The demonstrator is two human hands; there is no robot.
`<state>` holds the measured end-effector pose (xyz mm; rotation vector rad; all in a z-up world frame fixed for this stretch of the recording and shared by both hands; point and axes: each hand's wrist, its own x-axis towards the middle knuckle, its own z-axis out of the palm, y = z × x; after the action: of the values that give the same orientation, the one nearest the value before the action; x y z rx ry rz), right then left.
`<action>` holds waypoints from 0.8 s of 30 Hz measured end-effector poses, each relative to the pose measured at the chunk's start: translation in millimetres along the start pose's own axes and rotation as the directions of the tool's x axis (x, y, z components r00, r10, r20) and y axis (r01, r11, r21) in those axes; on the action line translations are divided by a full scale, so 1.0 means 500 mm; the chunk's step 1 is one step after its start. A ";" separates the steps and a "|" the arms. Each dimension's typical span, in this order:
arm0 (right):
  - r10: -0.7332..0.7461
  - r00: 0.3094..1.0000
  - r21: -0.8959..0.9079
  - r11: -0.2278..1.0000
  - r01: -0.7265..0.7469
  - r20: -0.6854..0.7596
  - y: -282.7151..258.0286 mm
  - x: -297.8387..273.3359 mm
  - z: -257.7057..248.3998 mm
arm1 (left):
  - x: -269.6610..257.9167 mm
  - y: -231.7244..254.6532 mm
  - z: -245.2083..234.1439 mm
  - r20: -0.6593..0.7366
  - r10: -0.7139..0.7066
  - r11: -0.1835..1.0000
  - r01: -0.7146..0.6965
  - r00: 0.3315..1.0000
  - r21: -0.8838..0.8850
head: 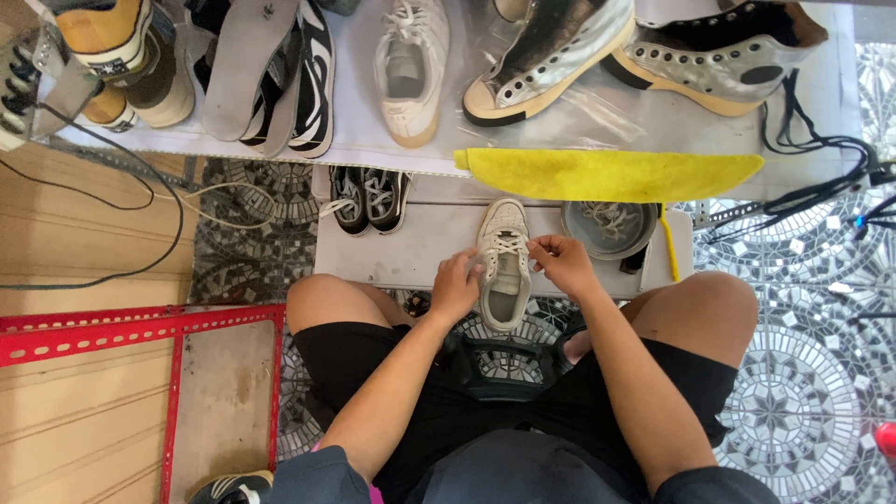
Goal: Threading shoelaces through the eyelets of a white sneaker at a shoe repair or cleaning station.
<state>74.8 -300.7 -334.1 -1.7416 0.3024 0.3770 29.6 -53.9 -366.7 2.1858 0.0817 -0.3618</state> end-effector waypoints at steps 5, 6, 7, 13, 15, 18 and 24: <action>0.030 0.999 0.095 0.995 -0.027 -0.030 0.014 0.006 0.019 | 0.027 -0.037 0.035 0.016 -0.031 0.998 0.032 0.999 -0.061; 0.034 0.999 0.093 0.995 -0.031 -0.030 0.013 0.005 0.024 | 0.026 -0.030 0.028 0.018 -0.033 0.997 0.034 0.999 -0.063; 0.035 0.999 0.095 0.995 -0.033 -0.019 0.012 0.004 0.028 | 0.026 -0.022 0.022 -0.019 -0.018 1.000 0.018 1.000 -0.014; 0.090 0.995 0.136 0.986 -0.095 0.039 -0.005 -0.002 0.042 | -0.026 0.092 -0.030 0.046 -0.007 0.992 0.001 0.999 0.128; 0.107 0.992 0.136 0.984 -0.115 0.061 -0.014 -0.013 0.048 | -0.032 0.083 -0.013 0.049 -0.017 0.991 0.010 0.999 0.135; 0.125 0.989 0.035 0.991 -0.129 0.083 -0.020 -0.005 0.052 | -0.024 0.085 -0.012 0.040 -0.035 0.989 0.029 0.999 0.147; 0.089 0.992 -0.181 0.981 -0.073 0.084 -0.016 0.004 0.051 | -0.009 0.045 0.017 0.046 -0.069 0.994 0.065 0.997 0.088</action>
<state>77.5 -273.9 -332.5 -1.8841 0.2805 0.5564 27.4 -73.9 -352.4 2.2616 0.1141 -0.4648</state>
